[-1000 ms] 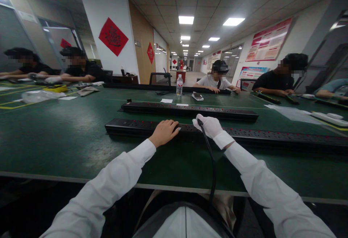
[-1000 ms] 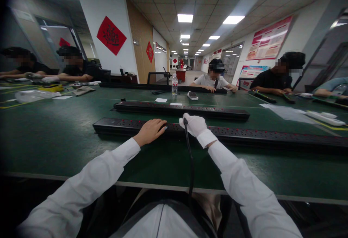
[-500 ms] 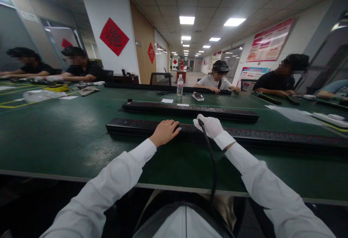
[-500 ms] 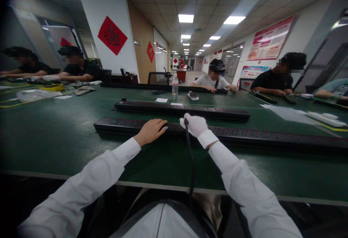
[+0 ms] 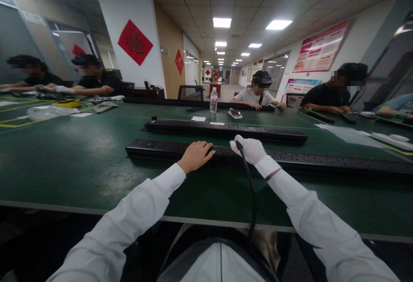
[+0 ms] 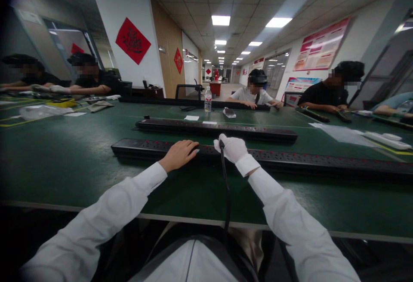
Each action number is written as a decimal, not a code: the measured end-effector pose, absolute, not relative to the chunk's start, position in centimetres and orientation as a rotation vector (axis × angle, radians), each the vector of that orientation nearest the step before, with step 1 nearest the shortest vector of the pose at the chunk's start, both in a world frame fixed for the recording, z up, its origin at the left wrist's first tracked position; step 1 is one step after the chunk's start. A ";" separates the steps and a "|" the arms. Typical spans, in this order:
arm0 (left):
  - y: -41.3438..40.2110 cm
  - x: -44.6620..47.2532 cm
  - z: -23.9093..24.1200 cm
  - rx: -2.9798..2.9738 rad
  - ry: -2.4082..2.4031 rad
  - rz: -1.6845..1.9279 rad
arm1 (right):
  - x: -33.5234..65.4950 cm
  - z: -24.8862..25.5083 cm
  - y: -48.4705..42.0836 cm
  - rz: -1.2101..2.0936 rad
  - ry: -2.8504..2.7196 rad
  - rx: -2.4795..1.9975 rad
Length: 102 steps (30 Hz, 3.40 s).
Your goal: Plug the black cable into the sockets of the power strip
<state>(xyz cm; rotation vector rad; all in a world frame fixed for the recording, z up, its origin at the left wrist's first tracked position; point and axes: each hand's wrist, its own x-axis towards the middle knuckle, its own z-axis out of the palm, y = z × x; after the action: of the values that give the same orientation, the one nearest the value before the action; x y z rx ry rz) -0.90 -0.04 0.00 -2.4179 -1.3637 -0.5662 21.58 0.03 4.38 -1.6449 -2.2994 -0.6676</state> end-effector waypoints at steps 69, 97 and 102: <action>-0.2 -0.9 0.1 -2.415 -1.344 -0.554 | 21.5 1.9 -0.5 -0.614 -2.099 -1.502; -0.7 -0.8 0.6 -2.457 -1.398 -0.567 | 21.3 2.2 -1.3 -0.555 -2.112 -1.551; -0.7 -0.9 0.6 -2.458 -1.381 -0.556 | 21.4 2.1 -1.2 -0.569 -2.103 -1.538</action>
<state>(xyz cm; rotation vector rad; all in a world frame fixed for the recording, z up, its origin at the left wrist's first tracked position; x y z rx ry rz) -0.85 -0.66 0.61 -2.4579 -1.3809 -0.5561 21.38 -1.15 2.11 -1.5379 -2.1035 -0.5694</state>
